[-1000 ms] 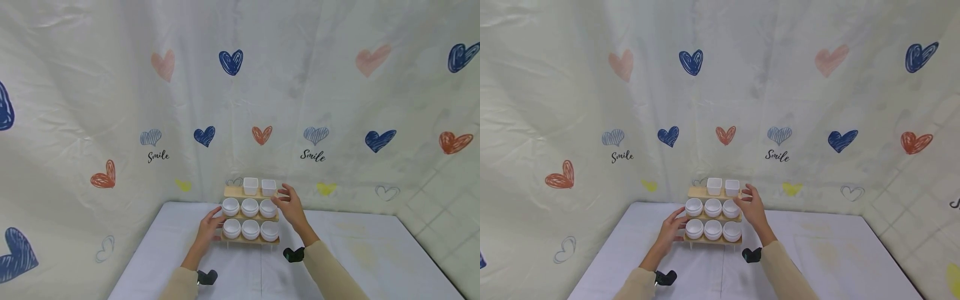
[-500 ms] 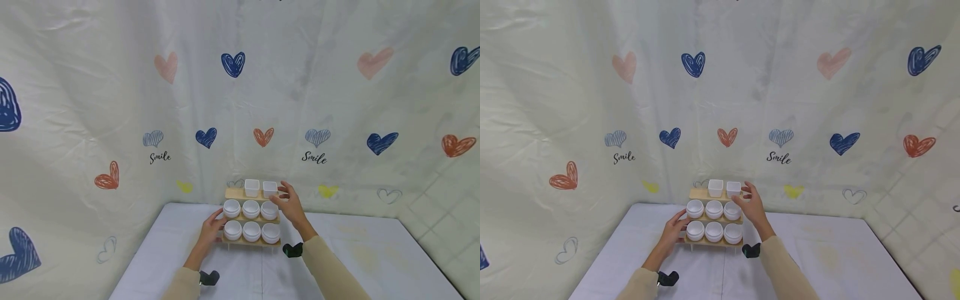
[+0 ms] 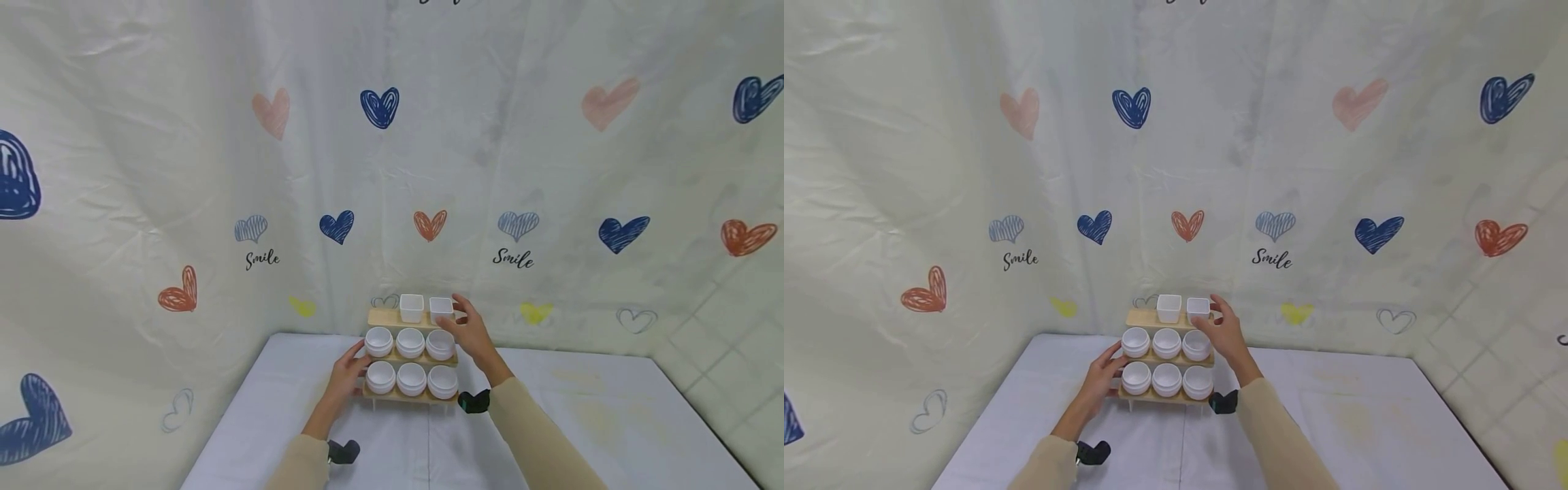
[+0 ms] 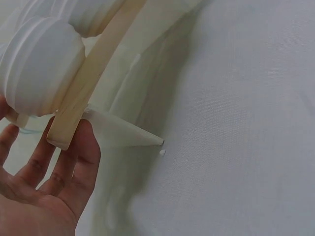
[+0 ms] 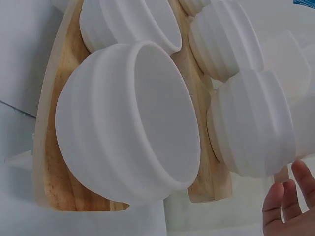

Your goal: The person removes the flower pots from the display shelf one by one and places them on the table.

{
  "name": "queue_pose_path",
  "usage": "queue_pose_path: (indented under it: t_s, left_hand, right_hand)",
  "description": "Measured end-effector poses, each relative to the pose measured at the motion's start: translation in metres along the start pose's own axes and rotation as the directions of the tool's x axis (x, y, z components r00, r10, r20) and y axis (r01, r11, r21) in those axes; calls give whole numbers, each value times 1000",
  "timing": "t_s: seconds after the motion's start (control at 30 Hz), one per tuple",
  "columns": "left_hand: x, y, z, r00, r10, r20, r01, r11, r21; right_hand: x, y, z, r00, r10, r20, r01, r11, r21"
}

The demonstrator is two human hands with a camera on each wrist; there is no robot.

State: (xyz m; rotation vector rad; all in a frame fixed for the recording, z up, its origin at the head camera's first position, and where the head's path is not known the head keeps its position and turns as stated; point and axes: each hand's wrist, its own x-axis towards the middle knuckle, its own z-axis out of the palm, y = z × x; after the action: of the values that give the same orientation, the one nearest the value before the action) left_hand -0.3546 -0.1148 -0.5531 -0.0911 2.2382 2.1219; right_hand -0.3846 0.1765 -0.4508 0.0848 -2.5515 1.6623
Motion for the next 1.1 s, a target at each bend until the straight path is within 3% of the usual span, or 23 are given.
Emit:
queue_pose_path:
  t_s: [0.67,1.1]
  left_hand:
    - [4,-2,1,999,5,44,-5,1000,-3]
    - [6,-1,1,999,14,38,-14,1000,12]
  right_hand:
    - [6,6,1,1000,-11,3,11,999,32]
    - [5,7,0,999,-18,-33,19,999,41]
